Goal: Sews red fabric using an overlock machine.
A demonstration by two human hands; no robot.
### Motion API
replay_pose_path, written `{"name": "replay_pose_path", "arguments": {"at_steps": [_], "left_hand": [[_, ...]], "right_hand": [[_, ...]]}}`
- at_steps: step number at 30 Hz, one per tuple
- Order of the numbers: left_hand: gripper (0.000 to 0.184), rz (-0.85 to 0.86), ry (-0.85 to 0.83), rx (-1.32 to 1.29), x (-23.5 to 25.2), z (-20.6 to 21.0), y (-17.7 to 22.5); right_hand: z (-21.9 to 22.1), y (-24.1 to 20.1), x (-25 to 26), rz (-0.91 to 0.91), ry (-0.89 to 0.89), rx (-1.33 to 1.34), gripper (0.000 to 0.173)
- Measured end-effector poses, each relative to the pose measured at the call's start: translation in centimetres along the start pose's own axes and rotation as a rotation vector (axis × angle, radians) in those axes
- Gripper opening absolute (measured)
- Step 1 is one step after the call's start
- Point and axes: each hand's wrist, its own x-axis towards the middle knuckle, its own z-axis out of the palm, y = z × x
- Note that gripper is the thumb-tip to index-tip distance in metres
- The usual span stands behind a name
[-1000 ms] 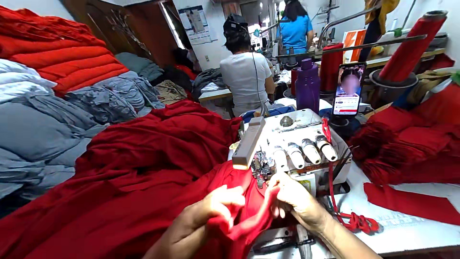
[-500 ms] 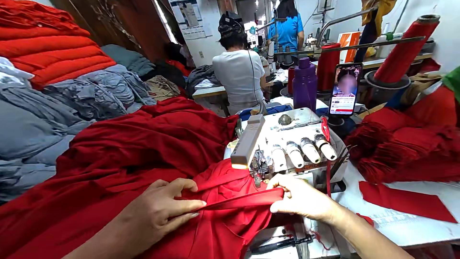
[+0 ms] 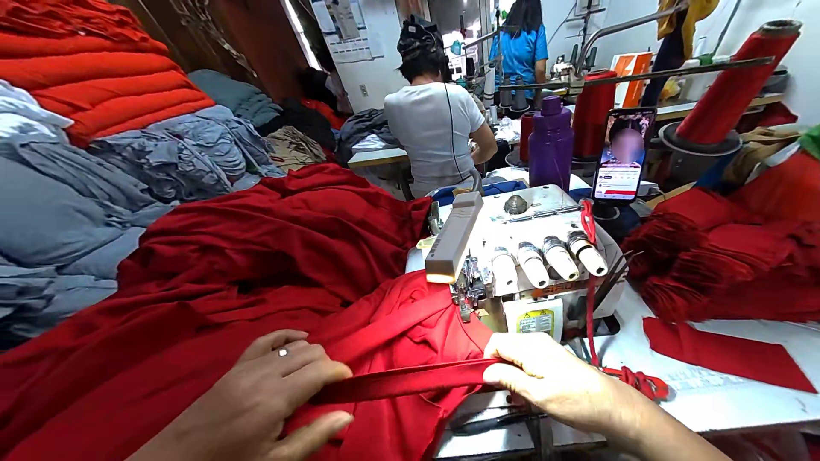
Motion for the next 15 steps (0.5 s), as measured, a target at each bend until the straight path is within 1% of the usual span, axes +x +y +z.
{"name": "replay_pose_path", "arguments": {"at_steps": [1, 2, 4, 6, 7, 9, 10, 11, 13, 15], "left_hand": [[0.037, 0.001, 0.018, 0.066, 0.0, 0.5, 0.1], [0.036, 0.014, 0.043, 0.115, 0.1, 0.9, 0.3], [0.030, 0.063, 0.095, 0.176, 0.5, 1.2, 0.9], [0.025, 0.121, 0.134, 0.174, 1.0, 1.1, 1.4], [0.024, 0.146, 0.153, 0.170, 1.3, 1.1, 1.7], [0.023, 0.185, 0.136, 0.116, 1.8, 0.6, 2.2], [0.022, 0.199, 0.109, 0.069, 2.1, 0.4, 2.5], [0.021, 0.206, 0.073, 0.005, 2.3, 0.1, 2.7], [0.024, 0.222, 0.016, -0.109, 2.5, -0.4, 2.6], [0.029, 0.251, 0.024, -0.133, 2.6, 0.0, 2.1]], "right_hand": [[0.1, -0.2, -0.2, 0.002, 0.008, -0.029, 0.031], [0.4, -0.5, -0.3, -0.005, 0.021, -0.057, 0.032], [1.2, -1.2, -0.6, -0.054, 0.080, -0.114, 0.031], [2.1, -2.0, -1.0, -0.157, 0.166, -0.182, 0.026], [2.7, -2.2, -1.1, -0.237, 0.229, -0.230, 0.024], [3.5, -2.3, -1.2, -0.388, 0.352, -0.343, 0.015], [3.8, -2.4, -1.3, -0.422, 0.384, -0.373, 0.013], [3.9, -2.5, -1.5, -0.428, 0.392, -0.383, 0.014], [3.6, -2.7, -2.0, -0.390, 0.338, -0.324, 0.015], [3.2, -2.8, -2.5, -0.346, 0.266, -0.240, 0.019]]}}
